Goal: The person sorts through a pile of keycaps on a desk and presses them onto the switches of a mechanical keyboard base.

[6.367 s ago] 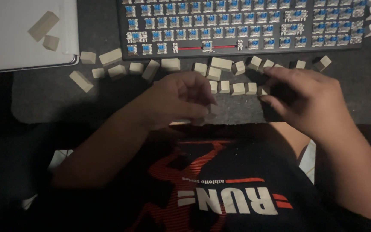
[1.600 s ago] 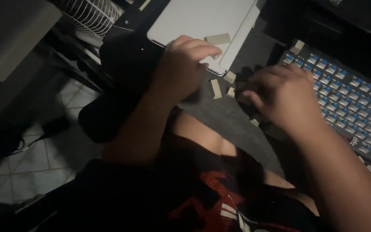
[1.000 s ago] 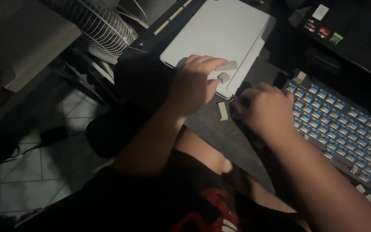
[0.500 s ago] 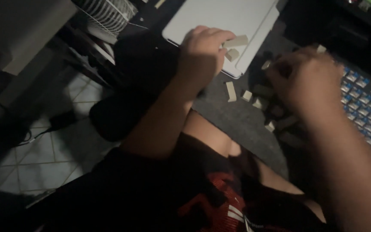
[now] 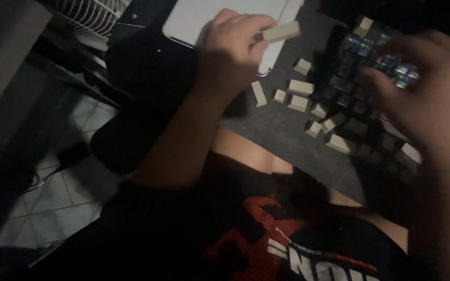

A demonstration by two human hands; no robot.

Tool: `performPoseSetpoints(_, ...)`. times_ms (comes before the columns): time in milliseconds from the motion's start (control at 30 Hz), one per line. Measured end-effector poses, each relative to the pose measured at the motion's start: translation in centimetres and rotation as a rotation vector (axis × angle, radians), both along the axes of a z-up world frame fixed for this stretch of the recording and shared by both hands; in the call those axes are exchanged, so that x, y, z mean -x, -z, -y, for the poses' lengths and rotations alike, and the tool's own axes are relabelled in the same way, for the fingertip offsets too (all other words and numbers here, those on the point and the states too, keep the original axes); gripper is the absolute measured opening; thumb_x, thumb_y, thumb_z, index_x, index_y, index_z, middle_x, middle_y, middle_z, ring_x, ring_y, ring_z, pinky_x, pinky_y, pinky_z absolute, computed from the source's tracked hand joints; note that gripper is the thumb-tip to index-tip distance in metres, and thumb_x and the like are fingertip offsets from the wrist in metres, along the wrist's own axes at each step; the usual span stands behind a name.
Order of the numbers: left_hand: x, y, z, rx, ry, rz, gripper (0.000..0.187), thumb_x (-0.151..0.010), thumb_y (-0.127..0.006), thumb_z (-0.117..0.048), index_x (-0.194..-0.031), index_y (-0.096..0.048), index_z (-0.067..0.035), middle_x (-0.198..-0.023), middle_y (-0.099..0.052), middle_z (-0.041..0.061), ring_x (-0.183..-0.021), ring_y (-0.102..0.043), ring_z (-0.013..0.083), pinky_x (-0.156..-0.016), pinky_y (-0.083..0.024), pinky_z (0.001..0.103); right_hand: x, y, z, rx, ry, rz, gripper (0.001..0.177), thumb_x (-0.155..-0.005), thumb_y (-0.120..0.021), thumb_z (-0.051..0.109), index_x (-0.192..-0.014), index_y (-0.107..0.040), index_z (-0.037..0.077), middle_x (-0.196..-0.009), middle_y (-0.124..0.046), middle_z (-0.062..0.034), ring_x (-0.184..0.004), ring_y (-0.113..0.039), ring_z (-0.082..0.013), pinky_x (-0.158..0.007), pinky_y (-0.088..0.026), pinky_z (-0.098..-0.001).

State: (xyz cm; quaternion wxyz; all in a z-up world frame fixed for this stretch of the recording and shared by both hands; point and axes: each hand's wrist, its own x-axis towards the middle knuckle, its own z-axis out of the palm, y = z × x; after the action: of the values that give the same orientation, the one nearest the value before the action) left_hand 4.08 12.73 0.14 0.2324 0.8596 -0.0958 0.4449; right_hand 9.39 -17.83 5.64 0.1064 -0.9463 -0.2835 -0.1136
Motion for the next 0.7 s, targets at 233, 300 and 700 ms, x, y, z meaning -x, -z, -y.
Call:
performPoseSetpoints(233,-2.4,-0.1,3.5,-0.103,0.044,-0.142,0.016,-0.087,-0.076,-0.009,-0.103,-0.077,-0.013,-0.092,-0.077,0.002,-0.095,-0.066,0.0262,-0.088,-0.053,0.045,5.0,1.8,5.6,-0.144,-0.059,0.015,0.017,-0.1,-0.082,0.005,-0.111,-0.07,0.001,-0.111,-0.07,-0.0137,-0.113,-0.069,-0.0243,-0.091,-0.06,-0.0357)
performPoseSetpoints(300,-3.0,0.3,4.3,-0.153,-0.07,-0.189,0.022,-0.089,-0.066,-0.004,-0.103,-0.078,-0.016,-0.095,-0.076,0.003,-0.102,-0.066,0.0277,-0.092,-0.051,0.045,7.0,1.9,6.4,-0.515,0.33,-0.421,0.022,-0.098,-0.074,0.014,-0.118,-0.067,0.009,-0.103,-0.066,-0.0076,-0.083,-0.066,-0.0204,-0.063,-0.053,-0.035)
performPoseSetpoints(700,-2.1,0.2,4.2,-0.132,0.176,-0.046,0.017,-0.099,-0.063,-0.005,-0.106,-0.078,-0.008,-0.111,-0.075,0.004,-0.105,-0.065,0.0262,-0.095,-0.049,0.045,6.2,7.4,15.0,-0.2,0.034,0.105,0.016,-0.1,-0.075,0.003,-0.115,-0.069,0.002,-0.111,-0.071,-0.0127,-0.102,-0.069,-0.025,-0.092,-0.057,-0.0383)
